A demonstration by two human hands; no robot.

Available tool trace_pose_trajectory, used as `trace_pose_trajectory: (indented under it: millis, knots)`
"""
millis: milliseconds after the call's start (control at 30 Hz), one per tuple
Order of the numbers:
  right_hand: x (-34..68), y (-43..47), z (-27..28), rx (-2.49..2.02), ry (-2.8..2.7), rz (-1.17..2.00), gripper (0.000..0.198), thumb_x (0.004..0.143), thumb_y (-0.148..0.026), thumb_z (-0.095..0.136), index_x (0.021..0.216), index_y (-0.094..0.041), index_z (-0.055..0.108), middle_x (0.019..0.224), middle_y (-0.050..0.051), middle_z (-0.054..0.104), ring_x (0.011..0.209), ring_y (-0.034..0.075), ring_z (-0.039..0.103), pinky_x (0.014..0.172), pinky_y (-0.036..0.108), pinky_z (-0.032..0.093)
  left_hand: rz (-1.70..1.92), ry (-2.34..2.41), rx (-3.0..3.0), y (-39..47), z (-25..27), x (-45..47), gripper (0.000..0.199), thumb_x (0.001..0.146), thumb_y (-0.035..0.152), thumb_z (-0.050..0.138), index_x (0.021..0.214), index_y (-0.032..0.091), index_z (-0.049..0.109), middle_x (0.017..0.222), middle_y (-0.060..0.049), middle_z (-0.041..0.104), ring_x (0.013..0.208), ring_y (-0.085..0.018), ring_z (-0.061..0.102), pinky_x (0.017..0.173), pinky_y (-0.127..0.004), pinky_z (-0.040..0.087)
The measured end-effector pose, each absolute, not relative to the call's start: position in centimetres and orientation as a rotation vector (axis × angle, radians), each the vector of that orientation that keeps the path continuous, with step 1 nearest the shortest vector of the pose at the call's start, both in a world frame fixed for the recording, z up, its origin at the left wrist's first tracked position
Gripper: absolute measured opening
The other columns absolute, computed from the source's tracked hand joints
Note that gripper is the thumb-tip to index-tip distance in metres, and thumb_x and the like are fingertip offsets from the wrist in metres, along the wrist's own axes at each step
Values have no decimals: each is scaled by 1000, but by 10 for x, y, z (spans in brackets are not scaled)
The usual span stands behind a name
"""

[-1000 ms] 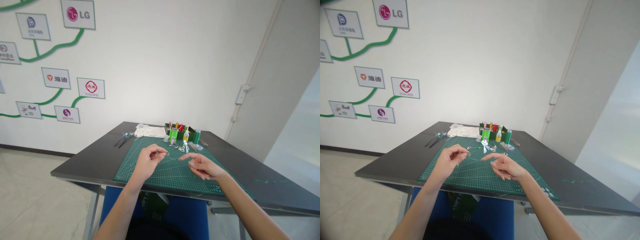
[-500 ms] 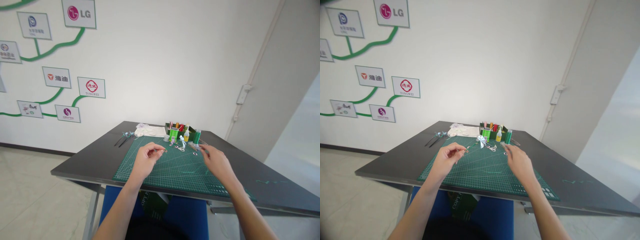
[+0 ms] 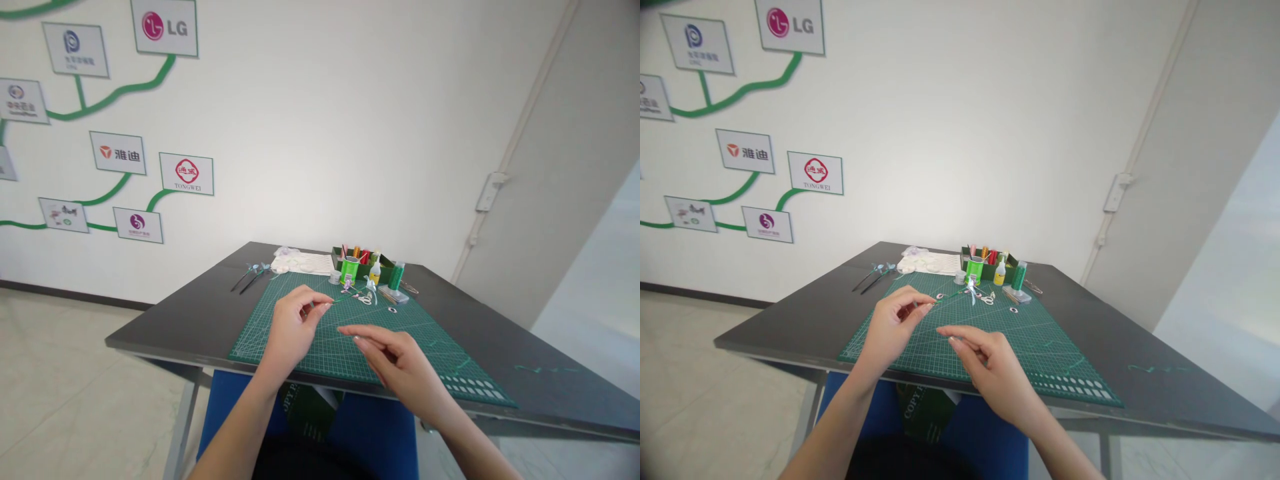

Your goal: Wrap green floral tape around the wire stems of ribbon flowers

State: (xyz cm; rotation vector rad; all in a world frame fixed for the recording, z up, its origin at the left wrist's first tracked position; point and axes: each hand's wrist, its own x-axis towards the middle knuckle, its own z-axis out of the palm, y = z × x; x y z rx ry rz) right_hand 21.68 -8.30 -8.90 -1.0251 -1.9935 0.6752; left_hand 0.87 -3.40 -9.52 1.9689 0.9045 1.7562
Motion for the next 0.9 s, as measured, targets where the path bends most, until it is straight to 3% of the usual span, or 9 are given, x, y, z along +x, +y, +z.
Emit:
trace_pose_trajectory:
  millis: [133, 233, 400, 600, 900]
  knots:
    - [232, -107, -64, -971, -2265, 450, 46, 111, -47, 51, 115, -20, 88, 66, 4, 71, 51, 12, 43, 51, 25, 33, 1744, 938, 2102, -37, -96, 13, 16, 95, 8, 70, 86, 18, 79, 78, -1, 73, 64, -13, 60, 61, -24, 43]
    - [242, -120, -36, -877, -2436, 403, 43, 112, -46, 52, 119, -22, 88, 74, 6, 77, 54, 13, 49, 54, 25, 36, 1676, 971, 2226, -41, -97, 17, 18, 95, 5, 72, 84, 17, 77, 79, 0, 73, 67, -14, 62, 63, -25, 44]
    - [256, -112, 12, -792, -2539, 331, 40, 112, -42, 55, 131, -20, 83, 53, -3, 54, 48, 10, 30, 49, 25, 26, 1521, 911, 2427, -45, -100, 24, 17, 99, 6, 69, 89, 17, 77, 86, -3, 74, 74, -16, 67, 67, -26, 46]
    - [268, -61, 46, -865, -2504, 442, 46, 110, -42, 56, 146, -18, 73, 59, -8, 34, 50, 10, 24, 45, 23, 19, 1405, 806, 2523, -48, -104, 30, 18, 102, 10, 66, 90, 18, 77, 91, -4, 74, 79, -17, 69, 72, -27, 48]
    - [282, 19, 13, -1016, -2411, 654, 46, 103, -42, 65, 140, -18, 77, 53, -10, 31, 50, 10, 21, 47, 24, 17, 1498, 597, 2397, -57, -94, 24, 19, 103, 12, 65, 89, 17, 78, 88, -5, 74, 79, -18, 69, 72, -27, 51]
